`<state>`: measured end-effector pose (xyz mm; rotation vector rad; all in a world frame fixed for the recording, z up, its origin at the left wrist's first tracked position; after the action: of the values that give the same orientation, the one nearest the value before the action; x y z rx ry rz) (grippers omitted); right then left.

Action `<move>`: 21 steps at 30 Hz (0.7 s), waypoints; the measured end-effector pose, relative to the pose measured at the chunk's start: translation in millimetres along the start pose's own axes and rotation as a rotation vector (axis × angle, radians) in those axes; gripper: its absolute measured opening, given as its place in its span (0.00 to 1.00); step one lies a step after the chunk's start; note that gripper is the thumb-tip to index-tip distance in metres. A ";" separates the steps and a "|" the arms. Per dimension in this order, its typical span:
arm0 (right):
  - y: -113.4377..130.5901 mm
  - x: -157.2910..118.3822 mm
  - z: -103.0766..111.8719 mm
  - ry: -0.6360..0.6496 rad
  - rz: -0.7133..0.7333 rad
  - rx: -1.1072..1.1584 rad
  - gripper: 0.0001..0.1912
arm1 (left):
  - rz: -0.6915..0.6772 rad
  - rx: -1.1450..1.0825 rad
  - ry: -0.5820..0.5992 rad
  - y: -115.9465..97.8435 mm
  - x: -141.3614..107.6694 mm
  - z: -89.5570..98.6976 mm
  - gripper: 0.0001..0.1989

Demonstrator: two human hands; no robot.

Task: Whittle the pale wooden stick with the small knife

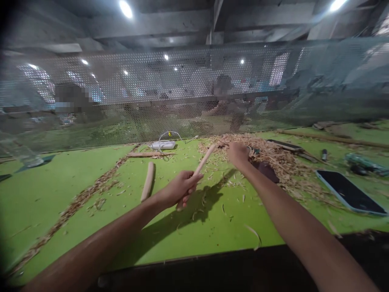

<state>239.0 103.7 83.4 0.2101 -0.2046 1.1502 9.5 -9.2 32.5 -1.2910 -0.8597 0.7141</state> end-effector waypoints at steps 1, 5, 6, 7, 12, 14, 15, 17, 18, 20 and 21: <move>-1.1 -0.6 1.1 -0.035 -0.006 0.025 0.19 | -0.003 -0.022 -0.005 3.6 1.7 3.3 0.19; 19.2 -28.6 7.6 -0.069 0.182 0.113 0.20 | -0.014 -0.118 -0.061 10.8 7.1 14.9 0.19; 27.7 -40.0 8.9 -0.044 0.261 0.118 0.20 | -0.021 -0.133 -0.075 9.8 7.7 16.0 0.19; 35.8 -51.8 10.0 -0.016 0.328 0.117 0.20 | -0.029 -0.147 -0.088 7.8 8.0 16.2 0.18; 58.9 -94.0 11.8 0.004 0.515 0.083 0.19 | -0.095 -0.197 -0.151 -5.2 8.1 11.3 0.22; 60.4 -100.0 10.4 0.008 0.543 0.093 0.18 | -0.101 -0.203 -0.175 -8.3 8.3 9.3 0.24; 60.4 -101.6 9.8 0.009 0.551 0.103 0.19 | -0.095 -0.209 -0.190 -9.5 8.2 8.4 0.25; 60.2 -103.4 9.0 0.013 0.565 0.127 0.20 | -0.083 -0.233 -0.221 -11.9 7.4 6.8 0.27; 60.2 -104.0 8.9 0.018 0.568 0.137 0.20 | -0.081 -0.251 -0.226 -13.1 6.8 6.1 0.27; 60.4 -104.4 8.7 0.030 0.567 0.147 0.21 | -0.077 -0.284 -0.214 -14.9 5.5 4.9 0.25; 60.6 -104.3 8.6 0.028 0.568 0.147 0.21 | -0.072 -0.300 -0.207 -14.9 5.1 4.7 0.24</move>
<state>141.9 33.5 67.4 0.2748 -0.1582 1.7346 7.8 -4.8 48.2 -1.4590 -1.2117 0.6871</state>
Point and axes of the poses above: each hand's wrist, its own x-axis towards the middle knuckle, its own z-axis out of the back of the hand, y = z × x, the point moved 2 cm from there along x, towards the middle knuckle, and after that the axes turned 13 degrees about -z, right-handed, at the moved point
